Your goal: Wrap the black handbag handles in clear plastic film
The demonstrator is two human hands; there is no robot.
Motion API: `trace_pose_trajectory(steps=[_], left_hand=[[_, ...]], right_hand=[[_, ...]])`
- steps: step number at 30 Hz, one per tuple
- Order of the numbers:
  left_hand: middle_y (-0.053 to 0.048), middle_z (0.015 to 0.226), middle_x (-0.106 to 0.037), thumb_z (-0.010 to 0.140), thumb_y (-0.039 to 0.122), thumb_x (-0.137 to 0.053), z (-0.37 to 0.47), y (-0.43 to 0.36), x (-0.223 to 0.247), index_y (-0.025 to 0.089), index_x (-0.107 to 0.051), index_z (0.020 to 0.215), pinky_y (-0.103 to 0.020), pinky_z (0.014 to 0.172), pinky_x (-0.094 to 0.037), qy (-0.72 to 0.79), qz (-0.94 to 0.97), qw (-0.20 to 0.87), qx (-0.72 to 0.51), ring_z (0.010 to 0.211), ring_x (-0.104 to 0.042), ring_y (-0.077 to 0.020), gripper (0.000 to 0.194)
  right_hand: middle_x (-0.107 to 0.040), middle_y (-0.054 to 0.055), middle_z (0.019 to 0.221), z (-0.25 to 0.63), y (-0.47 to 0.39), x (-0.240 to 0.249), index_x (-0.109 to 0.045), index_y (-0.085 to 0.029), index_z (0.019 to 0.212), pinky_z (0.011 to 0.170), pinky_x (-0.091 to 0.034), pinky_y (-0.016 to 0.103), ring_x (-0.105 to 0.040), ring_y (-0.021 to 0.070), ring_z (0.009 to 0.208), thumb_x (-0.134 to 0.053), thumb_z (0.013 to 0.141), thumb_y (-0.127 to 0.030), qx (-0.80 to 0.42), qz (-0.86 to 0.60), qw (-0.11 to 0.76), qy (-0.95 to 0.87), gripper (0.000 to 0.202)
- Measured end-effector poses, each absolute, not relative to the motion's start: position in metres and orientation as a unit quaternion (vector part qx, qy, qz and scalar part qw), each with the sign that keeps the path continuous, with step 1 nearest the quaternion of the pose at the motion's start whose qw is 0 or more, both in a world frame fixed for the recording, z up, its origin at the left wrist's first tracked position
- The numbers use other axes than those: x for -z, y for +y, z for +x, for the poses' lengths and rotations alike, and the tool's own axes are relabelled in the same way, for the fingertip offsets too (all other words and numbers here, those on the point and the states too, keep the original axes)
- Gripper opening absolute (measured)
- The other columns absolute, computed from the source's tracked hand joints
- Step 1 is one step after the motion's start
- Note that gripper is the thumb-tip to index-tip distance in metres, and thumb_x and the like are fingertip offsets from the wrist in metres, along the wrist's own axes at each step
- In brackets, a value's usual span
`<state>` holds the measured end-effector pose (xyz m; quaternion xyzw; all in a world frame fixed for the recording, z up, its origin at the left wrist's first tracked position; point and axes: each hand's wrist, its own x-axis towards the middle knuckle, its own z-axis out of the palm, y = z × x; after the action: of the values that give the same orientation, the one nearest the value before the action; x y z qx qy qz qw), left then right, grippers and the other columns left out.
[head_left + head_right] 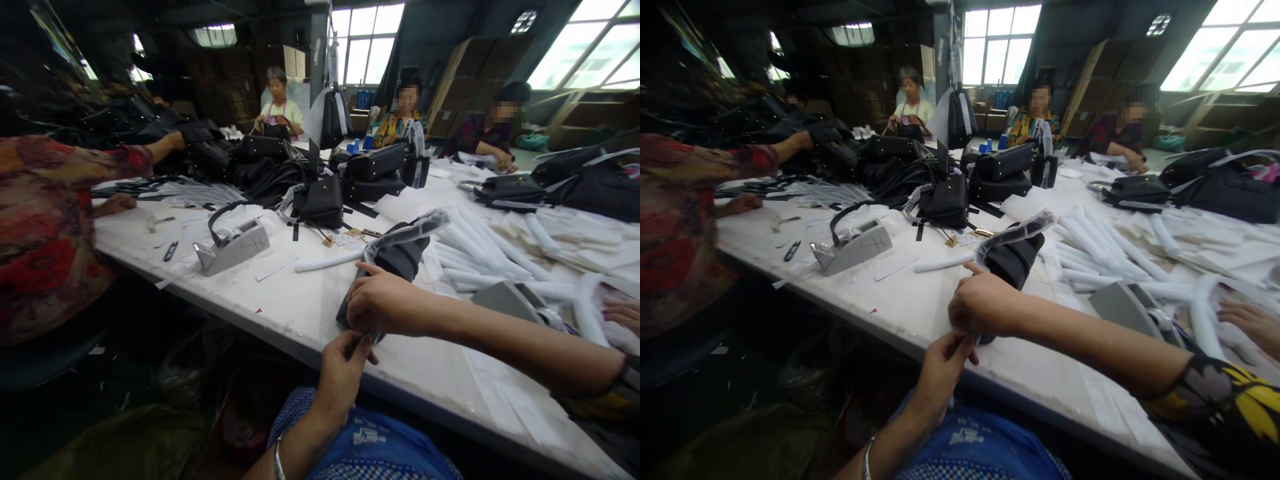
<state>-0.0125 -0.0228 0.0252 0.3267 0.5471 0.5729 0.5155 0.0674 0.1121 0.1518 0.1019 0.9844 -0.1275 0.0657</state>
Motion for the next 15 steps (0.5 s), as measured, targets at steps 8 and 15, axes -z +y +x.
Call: trace_pose_trajectory(steps=[8,15], left_hand=[[-0.001,0.064,-0.059,0.085,0.055,-0.064,-0.013,-0.023,-0.021,0.017,-0.062,0.068,-0.025,0.061,-0.039,0.552,0.347,0.497,-0.573,0.063,-0.051,-0.0151,0.042],[0.000,0.067,-0.062,0.093,0.041,-0.058,-0.013,-0.025,-0.020,0.017,-0.063,0.071,-0.026,0.067,-0.040,0.569,0.399,0.437,-0.572,0.068,-0.055,-0.0161,0.033]], right_hand=[[-0.074,0.005,0.099,0.077,0.107,-0.156,-0.071,-0.021,0.097,0.117,-0.015,0.055,-0.062,0.0234,0.111,-0.057,0.094,-0.020,0.067,0.121,-0.045,0.989,0.015],[-0.074,0.007,0.080,0.067,0.101,-0.132,-0.070,-0.015,0.105,0.119,0.000,0.060,-0.064,0.0272,0.106,-0.061,0.091,-0.023,-0.050,0.098,0.067,0.992,0.018]])
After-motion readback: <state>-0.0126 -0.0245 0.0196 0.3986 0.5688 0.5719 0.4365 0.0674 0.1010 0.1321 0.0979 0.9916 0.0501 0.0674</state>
